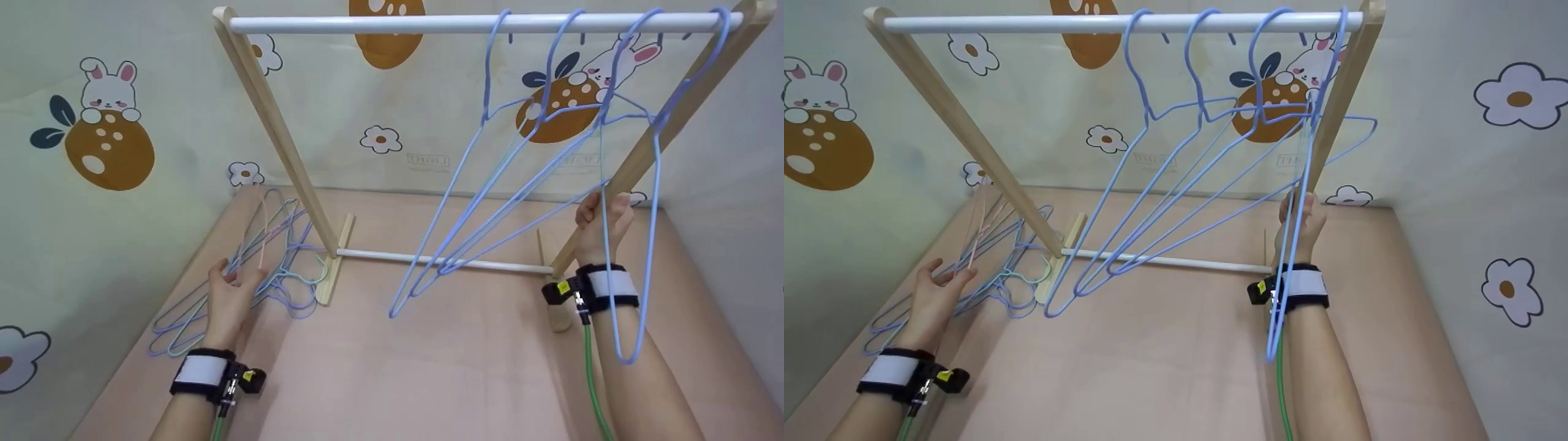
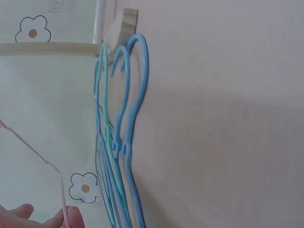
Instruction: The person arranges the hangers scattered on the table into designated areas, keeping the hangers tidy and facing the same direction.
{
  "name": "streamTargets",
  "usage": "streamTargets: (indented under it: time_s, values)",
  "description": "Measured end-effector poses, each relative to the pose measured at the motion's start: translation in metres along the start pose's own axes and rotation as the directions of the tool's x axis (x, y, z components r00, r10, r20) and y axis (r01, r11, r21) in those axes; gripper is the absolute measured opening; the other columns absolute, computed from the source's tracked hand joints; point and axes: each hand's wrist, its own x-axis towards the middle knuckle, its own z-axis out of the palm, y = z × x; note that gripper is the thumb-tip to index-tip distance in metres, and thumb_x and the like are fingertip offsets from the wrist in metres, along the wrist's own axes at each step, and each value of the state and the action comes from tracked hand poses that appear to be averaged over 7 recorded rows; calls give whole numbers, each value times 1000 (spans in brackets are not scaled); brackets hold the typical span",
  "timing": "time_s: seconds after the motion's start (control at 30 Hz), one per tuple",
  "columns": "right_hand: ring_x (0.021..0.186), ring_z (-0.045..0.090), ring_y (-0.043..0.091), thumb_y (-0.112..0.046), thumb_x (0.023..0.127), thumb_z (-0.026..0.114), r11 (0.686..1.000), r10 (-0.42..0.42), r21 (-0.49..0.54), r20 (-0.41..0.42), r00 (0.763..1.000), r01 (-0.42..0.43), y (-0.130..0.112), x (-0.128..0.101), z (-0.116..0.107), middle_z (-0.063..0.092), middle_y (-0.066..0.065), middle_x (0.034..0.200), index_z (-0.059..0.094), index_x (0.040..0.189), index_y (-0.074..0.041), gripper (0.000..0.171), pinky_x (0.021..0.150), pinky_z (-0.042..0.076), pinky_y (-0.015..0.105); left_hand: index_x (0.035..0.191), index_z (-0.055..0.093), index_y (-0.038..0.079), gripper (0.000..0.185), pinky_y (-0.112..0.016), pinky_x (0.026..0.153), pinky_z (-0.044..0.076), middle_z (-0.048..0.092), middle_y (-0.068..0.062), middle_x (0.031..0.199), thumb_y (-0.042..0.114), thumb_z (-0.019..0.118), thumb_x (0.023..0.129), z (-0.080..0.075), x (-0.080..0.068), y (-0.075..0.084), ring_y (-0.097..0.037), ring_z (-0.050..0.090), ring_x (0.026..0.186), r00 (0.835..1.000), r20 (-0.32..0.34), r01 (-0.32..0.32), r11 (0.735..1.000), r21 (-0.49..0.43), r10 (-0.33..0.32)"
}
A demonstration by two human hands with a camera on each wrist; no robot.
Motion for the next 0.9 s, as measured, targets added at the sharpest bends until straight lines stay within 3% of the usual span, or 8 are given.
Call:
streamTargets:
  time_s: [0.23,0.47,0.53,0.73,0.9]
  values:
    - [42,26,7,-74,71,63,1000,4,19,14,1000,-5,2,2,-2,37,0,51,52,67,-6,69,39,18,19,153,9,10,84,-41,97,35,33,-25,140,34,61,93,3,-9,23,-32,38,123,1000,-10,13,986,-165,-14]
    - [42,29,8,-74,72,62,1000,10,3,26,1000,-10,1,2,-3,39,0,52,53,68,-5,69,40,22,18,152,15,13,73,-36,93,38,42,-18,136,30,59,96,6,-26,53,-26,45,116,996,-37,-89,968,-236,82]
    - [43,29,8,-74,73,61,1000,8,-10,25,1000,-7,-1,1,-3,39,0,53,53,69,-6,69,40,22,19,151,17,14,71,-36,93,38,42,-16,137,28,59,96,8,-31,62,-24,45,113,993,-43,-122,956,-268,114]
    - [43,31,7,-70,71,68,996,36,84,12,999,-37,3,2,-4,39,1,53,51,70,-3,69,40,21,16,149,21,11,63,-31,89,39,44,-14,130,18,57,97,11,-43,86,-21,49,100,980,-55,-198,908,-369,191]
    - [42,31,7,-71,73,65,998,14,57,16,1000,-14,2,1,-3,40,0,53,53,70,-7,65,39,21,17,147,22,8,62,-30,89,41,44,-16,130,13,56,95,13,-52,101,-22,50,103,954,-64,-289,848,-443,292]
